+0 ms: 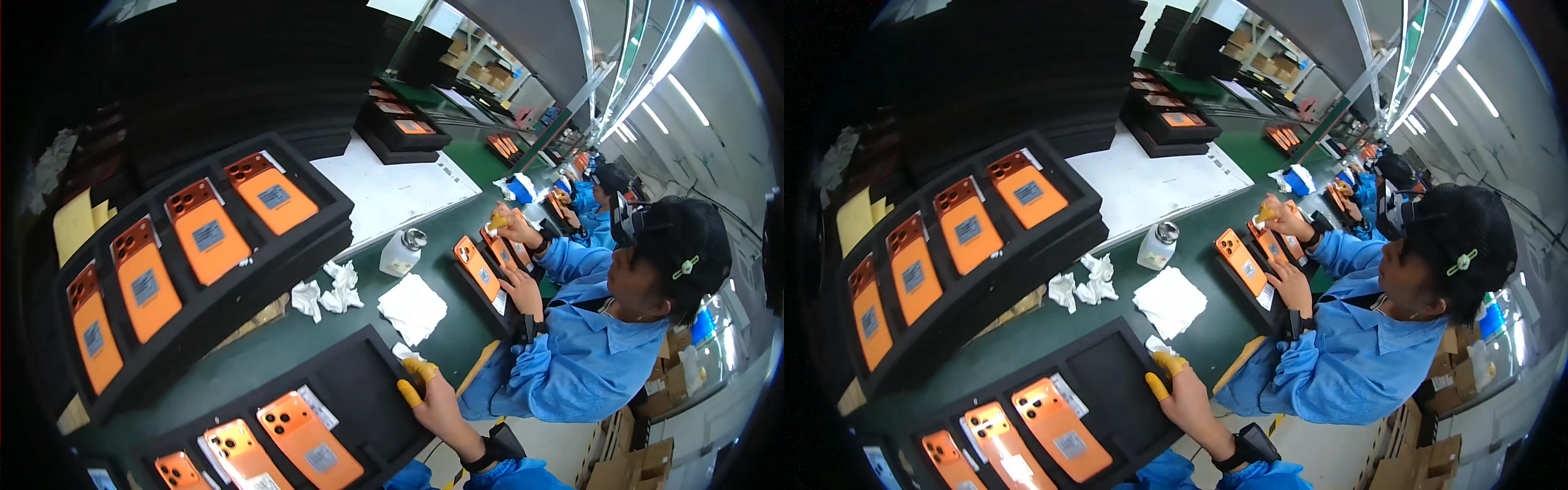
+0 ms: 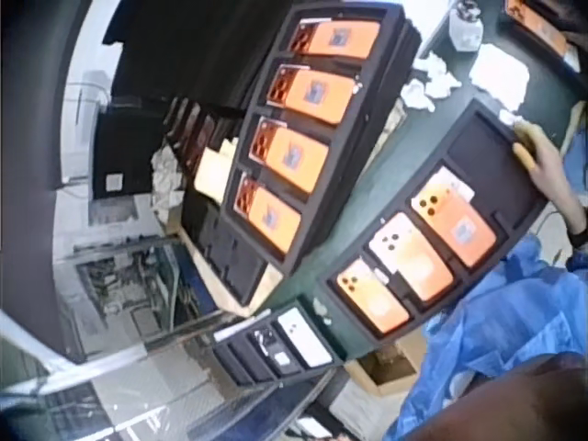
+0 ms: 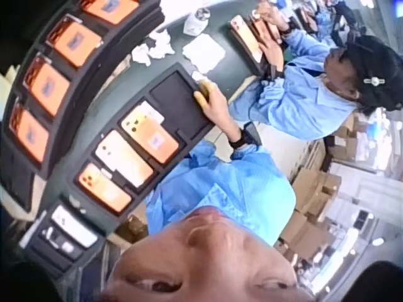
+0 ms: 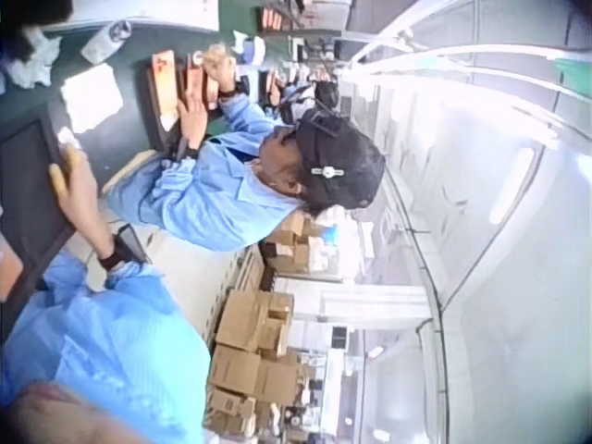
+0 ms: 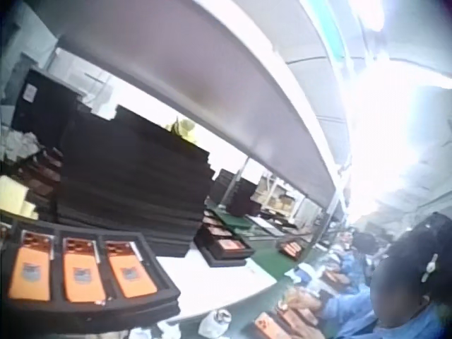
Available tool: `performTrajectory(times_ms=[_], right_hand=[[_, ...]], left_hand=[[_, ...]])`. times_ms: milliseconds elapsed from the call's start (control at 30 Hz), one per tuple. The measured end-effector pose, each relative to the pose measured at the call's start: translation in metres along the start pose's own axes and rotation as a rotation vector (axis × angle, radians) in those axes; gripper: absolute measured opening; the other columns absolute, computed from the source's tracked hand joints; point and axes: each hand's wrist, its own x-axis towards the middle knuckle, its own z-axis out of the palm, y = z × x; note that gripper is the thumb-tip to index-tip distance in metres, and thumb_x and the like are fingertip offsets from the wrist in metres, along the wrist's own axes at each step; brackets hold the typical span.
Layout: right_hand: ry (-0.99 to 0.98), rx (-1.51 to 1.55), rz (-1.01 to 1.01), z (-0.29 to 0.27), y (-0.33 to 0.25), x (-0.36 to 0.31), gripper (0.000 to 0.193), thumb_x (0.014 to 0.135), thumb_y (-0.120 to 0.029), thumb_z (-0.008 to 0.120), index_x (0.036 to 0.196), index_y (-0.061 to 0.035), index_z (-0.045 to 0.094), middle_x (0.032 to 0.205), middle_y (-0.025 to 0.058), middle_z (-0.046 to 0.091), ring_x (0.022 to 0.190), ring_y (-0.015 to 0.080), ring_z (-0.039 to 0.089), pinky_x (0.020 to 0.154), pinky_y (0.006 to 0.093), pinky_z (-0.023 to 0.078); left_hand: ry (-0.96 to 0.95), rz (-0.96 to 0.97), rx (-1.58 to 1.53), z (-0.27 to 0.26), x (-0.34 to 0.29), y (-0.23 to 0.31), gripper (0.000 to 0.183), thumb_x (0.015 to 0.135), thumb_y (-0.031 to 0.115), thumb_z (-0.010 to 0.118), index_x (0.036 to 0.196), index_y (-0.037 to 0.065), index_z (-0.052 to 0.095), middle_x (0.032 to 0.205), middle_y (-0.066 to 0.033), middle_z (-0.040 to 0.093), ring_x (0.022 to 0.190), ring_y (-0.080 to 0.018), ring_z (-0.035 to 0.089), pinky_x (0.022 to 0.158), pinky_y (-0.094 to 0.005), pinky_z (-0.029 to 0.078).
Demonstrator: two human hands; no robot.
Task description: Cleaning and inspecting the exterior of several smartphones on a factory assembly line.
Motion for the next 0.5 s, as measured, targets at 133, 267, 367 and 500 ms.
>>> performTrajectory(times_ms=[133, 267, 367, 500], right_hand=[[-0.050, -0.142, -0.003, 0.006, 0.002, 0.009, 0.034, 0.082, -0.017, 0.064, 0.111, -0.0052, 0.053, 0.102, 0.0172, 0.058, 0.095, 0.0348, 0.056, 0.080, 0.0381, 0.046], [-0.058, -0.136, 0.050, 0.008, 0.002, 0.011, 0.033, 0.080, -0.012, 0.065, 0.111, -0.0035, 0.054, 0.098, 0.0157, 0.059, 0.089, 0.0299, 0.058, 0.078, 0.0334, 0.045], [-0.065, -0.125, 0.077, 0.009, 0.002, 0.013, 0.033, 0.081, -0.012, 0.065, 0.110, -0.0032, 0.054, 0.097, 0.0155, 0.059, 0.087, 0.0291, 0.058, 0.077, 0.0326, 0.045], [-0.078, -0.119, 0.100, 0.010, -0.002, 0.016, 0.032, 0.081, -0.011, 0.065, 0.110, -0.0033, 0.054, 0.096, 0.0154, 0.059, 0.087, 0.0286, 0.058, 0.076, 0.0322, 0.045]], left_hand=[[-0.141, -0.005, 0.066, 0.017, 0.025, 0.008, 0.025, 0.089, 0.014, 0.056, 0.106, -0.004, 0.059, 0.100, -0.0165, 0.064, 0.089, -0.0218, 0.062, 0.082, -0.0319, 0.048], [-0.222, -0.014, 0.103, 0.021, 0.034, 0.009, 0.024, 0.088, 0.014, 0.056, 0.105, -0.004, 0.060, 0.099, -0.0160, 0.064, 0.088, -0.0217, 0.062, 0.080, -0.0320, 0.048], [-0.262, -0.025, 0.126, 0.022, 0.040, 0.010, 0.024, 0.088, 0.014, 0.057, 0.104, -0.004, 0.060, 0.097, -0.0157, 0.064, 0.087, -0.0216, 0.062, 0.079, -0.0321, 0.049], [-0.310, -0.026, 0.158, 0.022, 0.042, 0.010, 0.023, 0.088, 0.013, 0.057, 0.103, -0.004, 0.060, 0.096, -0.0152, 0.065, 0.086, -0.0214, 0.063, 0.078, -0.0322, 0.049]])
